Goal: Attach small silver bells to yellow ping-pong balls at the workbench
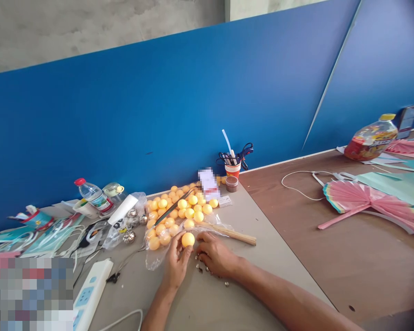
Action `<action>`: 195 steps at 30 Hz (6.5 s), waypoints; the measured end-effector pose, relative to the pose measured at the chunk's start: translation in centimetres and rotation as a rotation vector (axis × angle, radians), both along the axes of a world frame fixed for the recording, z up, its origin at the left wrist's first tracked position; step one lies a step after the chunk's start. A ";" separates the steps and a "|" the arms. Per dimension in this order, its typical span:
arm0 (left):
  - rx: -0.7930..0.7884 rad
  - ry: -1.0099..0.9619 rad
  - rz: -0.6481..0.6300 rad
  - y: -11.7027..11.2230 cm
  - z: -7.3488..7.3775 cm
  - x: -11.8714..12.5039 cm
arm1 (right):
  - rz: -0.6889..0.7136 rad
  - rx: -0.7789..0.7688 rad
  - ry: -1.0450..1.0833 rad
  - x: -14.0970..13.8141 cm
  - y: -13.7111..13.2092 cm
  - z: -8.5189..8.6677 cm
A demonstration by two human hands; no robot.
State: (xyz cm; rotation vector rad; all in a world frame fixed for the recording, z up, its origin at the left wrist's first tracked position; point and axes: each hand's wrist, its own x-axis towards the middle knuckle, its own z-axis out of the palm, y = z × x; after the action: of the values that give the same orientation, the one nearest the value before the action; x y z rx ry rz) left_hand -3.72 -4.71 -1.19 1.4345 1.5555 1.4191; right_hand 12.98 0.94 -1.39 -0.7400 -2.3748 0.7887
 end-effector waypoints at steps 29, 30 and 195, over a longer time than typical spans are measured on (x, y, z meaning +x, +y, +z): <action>-0.011 -0.088 -0.013 -0.4 1.4 0.7 | -0.182 -0.447 0.389 -0.1 -0.1 0.8; -0.012 -0.093 -0.014 -0.4 1.5 0.8 | -0.202 -0.514 0.419 -0.2 -0.1 0.7; 0.031 -0.076 -0.020 -0.7 0.9 1.3 | 0.043 0.103 -0.214 2.0 0.5 2.5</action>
State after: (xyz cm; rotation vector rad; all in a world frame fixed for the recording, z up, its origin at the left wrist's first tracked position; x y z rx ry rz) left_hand -2.38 -5.36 -0.24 1.3935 1.4743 1.4753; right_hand 14.96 1.45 1.15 -0.7665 -2.6084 0.6260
